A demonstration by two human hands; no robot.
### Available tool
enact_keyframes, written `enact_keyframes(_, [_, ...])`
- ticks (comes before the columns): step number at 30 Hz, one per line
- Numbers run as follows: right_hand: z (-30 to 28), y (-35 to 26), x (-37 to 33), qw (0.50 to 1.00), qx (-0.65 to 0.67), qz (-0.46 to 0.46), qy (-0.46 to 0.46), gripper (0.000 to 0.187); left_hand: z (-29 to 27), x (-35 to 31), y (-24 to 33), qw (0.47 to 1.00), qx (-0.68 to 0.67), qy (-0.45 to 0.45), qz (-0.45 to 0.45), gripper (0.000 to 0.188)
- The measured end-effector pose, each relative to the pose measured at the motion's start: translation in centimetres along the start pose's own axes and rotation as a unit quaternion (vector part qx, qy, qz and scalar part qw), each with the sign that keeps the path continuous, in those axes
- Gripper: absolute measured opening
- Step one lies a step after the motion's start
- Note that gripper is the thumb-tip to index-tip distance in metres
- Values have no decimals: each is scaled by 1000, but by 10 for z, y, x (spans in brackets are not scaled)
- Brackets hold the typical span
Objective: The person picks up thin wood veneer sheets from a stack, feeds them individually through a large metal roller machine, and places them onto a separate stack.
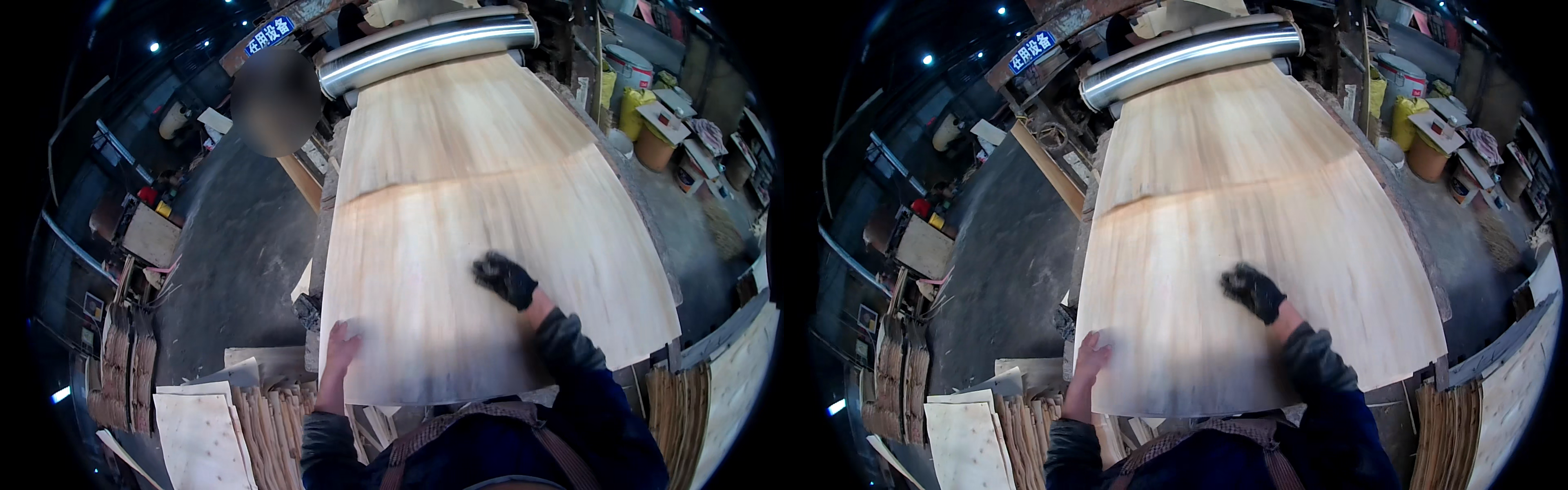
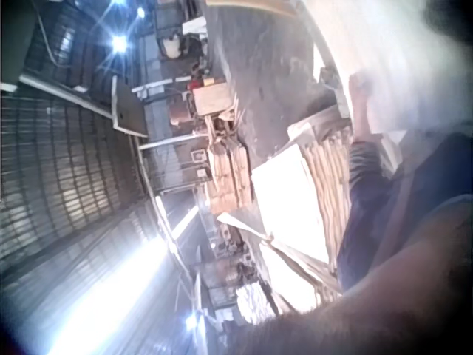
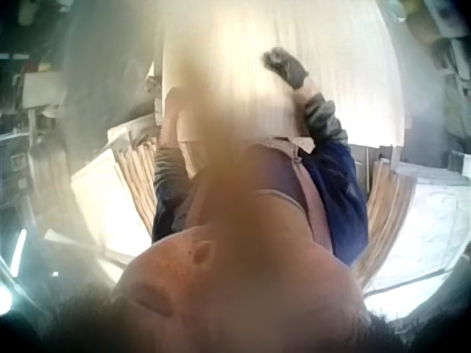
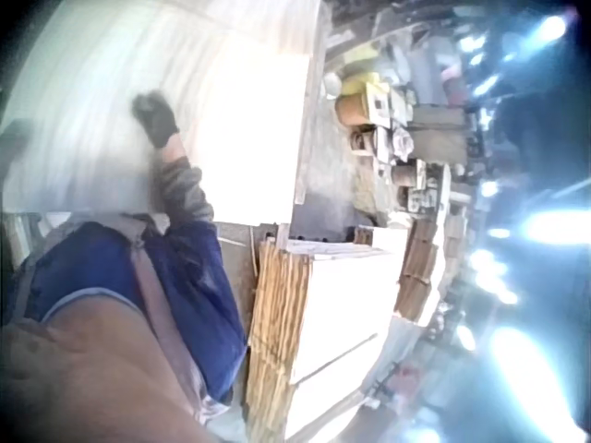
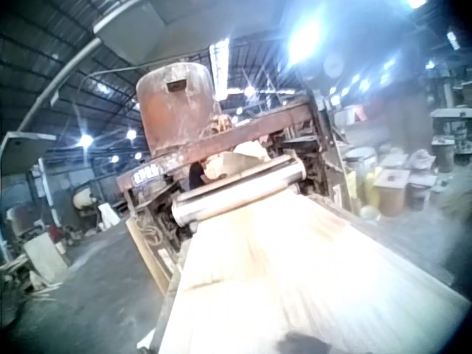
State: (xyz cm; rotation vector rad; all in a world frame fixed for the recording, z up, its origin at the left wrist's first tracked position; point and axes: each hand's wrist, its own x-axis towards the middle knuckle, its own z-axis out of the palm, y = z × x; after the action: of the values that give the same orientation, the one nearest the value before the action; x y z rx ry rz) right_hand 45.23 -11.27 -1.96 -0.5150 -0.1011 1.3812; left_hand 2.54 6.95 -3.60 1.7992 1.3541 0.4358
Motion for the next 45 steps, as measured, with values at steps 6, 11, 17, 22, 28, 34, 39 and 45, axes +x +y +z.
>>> enact_keyframes(6, [29, 70, -141, 994, -58, 94, 7, 39, -53, -3, 61, 959, -273, -28, -71, 54])
enact_keyframes(11, [52, 110, -219, 988, -36, 125, 78, 35, -79, -24, 121, 932, -325, -158, 21, 46])
enact_keyframes(17, [42, 123, -251, 989, -32, 6, 144, 16, -107, -46, 182, 892, -410, -179, 68, 41])
enact_keyframes(22, [54, 106, -239, 992, -12, -86, 96, 13, -120, -17, 168, 904, -391, -156, 67, 42])
enact_keyframes(28, [51, 68, -158, 978, -113, -121, 126, 23, -91, 13, 89, 975, -215, -55, -36, 53])
enact_keyframes(34, [44, 12, -50, 980, -70, -103, 155, 29, -35, -13, -13, 945, 296, 74, 117, 69])
enact_keyframes(39, [-6, -24, 63, 988, -33, -148, -37, 17, -26, -17, -19, 963, 249, 98, 42, 68])
enact_keyframes(45, [19, 5, 41, 994, 1, -110, -21, 16, -57, -26, 6, 990, -102, -14, -94, 47])
